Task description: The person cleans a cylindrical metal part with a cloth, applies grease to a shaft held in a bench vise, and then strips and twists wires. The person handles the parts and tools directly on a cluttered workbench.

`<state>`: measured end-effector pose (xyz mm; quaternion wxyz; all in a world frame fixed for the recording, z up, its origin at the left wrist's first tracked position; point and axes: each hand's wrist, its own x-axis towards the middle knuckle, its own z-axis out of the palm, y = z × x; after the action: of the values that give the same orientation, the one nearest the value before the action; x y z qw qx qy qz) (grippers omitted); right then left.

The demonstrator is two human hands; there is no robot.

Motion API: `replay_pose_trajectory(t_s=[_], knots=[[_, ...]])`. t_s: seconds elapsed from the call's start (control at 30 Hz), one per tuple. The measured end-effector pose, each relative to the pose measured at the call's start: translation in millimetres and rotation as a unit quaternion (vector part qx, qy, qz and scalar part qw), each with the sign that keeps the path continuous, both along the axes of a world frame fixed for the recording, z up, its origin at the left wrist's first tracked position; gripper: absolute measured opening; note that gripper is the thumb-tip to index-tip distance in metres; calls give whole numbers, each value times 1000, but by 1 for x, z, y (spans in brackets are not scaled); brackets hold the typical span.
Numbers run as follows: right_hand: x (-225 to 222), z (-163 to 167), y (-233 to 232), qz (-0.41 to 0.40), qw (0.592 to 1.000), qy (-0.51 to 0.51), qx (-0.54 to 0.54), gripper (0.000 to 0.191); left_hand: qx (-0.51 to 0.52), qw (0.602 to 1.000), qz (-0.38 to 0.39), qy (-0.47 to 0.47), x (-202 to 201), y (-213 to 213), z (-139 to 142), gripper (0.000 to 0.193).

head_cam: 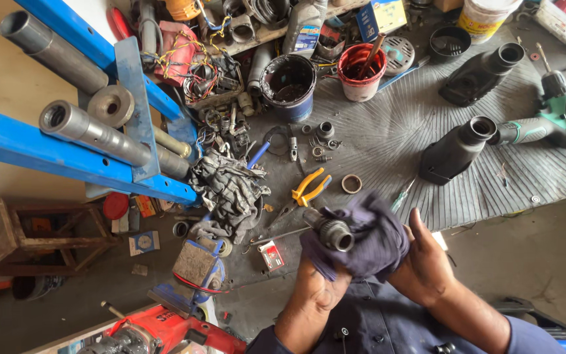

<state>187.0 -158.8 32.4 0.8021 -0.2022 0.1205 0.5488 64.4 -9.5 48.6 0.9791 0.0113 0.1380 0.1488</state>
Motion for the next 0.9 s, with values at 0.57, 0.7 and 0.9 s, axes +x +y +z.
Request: replay_pose_trajectory(t_s=[0.57, 0.7, 0.9], knots=[[1, 69, 5, 99, 341, -924, -142, 70, 154, 988, -17, 27, -11, 7, 2, 59], [4, 70, 6, 152, 290, -926, -186, 73, 297, 947, -48, 109, -10, 12, 14, 49], [-6, 30, -13, 205, 495, -841, -78, 75, 442, 886, -51, 132, -7, 21, 29, 42]])
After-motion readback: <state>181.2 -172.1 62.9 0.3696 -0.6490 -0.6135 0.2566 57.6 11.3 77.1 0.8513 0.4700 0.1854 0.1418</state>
